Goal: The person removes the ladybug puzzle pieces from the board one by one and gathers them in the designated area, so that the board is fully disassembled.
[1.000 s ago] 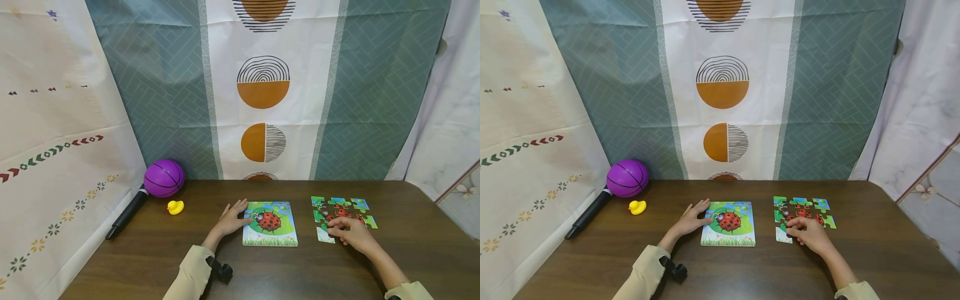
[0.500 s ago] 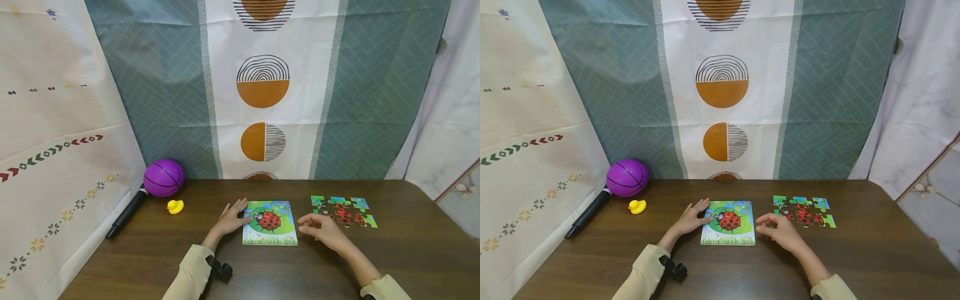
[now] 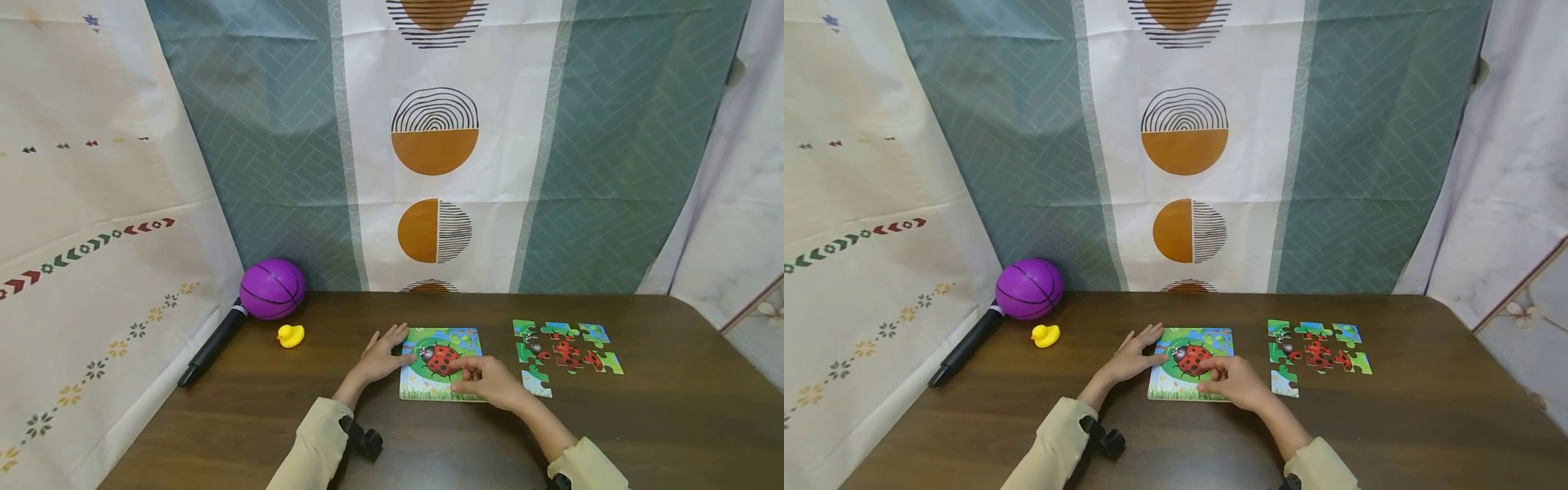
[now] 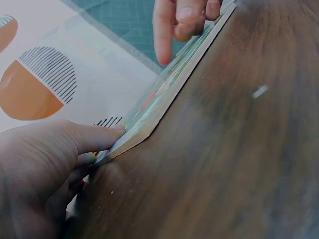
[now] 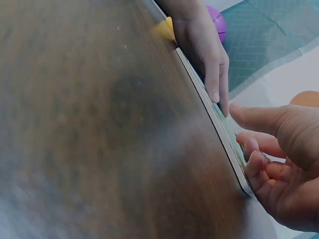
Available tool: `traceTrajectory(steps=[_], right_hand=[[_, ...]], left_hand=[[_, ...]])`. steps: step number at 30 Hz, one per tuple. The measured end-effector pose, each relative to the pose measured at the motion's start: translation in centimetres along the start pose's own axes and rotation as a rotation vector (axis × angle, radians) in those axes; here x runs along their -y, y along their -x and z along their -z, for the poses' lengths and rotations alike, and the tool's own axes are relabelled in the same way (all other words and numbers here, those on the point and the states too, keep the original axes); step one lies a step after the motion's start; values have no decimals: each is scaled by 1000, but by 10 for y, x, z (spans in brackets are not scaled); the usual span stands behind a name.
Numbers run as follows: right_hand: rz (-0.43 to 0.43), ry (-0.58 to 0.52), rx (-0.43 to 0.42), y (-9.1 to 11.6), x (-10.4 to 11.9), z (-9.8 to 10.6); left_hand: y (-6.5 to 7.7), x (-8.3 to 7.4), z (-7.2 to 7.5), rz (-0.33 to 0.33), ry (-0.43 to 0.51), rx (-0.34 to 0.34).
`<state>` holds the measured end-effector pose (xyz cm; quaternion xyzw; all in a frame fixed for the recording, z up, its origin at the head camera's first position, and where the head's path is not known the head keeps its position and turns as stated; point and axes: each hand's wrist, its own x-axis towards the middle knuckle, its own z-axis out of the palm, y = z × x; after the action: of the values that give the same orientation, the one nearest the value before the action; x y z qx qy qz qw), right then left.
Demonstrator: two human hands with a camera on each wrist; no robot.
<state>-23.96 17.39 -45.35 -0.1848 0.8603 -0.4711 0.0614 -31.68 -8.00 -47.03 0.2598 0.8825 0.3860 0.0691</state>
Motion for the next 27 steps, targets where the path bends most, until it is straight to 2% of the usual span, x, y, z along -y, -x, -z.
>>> traceTrajectory(steps=[11,27], right_hand=[[-17,21,6,1,1,-7],[-36,71,-12,3,4,-4]], left_hand=[[2,2,1,6,2,-3],[-1,-2,0,-5,5,-3]])
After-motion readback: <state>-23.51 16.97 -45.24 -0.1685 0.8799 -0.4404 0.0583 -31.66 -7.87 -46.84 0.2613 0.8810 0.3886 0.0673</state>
